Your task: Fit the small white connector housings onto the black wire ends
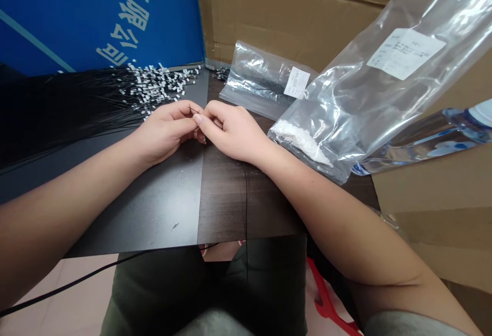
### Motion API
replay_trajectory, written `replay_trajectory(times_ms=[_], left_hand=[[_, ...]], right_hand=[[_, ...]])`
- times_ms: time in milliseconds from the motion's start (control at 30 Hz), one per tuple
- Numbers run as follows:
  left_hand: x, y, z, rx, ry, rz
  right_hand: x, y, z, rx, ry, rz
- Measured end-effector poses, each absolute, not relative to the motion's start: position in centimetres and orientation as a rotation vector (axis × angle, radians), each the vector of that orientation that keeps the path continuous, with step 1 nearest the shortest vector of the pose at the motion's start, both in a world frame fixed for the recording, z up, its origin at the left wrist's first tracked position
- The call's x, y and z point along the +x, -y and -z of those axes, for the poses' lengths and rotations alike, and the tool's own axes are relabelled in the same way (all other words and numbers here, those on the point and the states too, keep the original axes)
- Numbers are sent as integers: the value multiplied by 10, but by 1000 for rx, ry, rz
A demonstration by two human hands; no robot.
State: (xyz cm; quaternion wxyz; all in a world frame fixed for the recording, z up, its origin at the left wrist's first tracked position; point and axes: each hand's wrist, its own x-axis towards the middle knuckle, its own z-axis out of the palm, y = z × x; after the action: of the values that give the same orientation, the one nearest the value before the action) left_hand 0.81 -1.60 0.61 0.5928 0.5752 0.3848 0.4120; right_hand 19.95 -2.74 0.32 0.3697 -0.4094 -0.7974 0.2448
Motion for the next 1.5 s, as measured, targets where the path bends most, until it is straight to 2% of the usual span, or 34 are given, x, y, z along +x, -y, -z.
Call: replay_trajectory(times_ms=[1500], left_hand=[[8, 17, -8, 1341, -907, -945]], right_hand=[[200, 29, -6, -1094, 2043, -648]])
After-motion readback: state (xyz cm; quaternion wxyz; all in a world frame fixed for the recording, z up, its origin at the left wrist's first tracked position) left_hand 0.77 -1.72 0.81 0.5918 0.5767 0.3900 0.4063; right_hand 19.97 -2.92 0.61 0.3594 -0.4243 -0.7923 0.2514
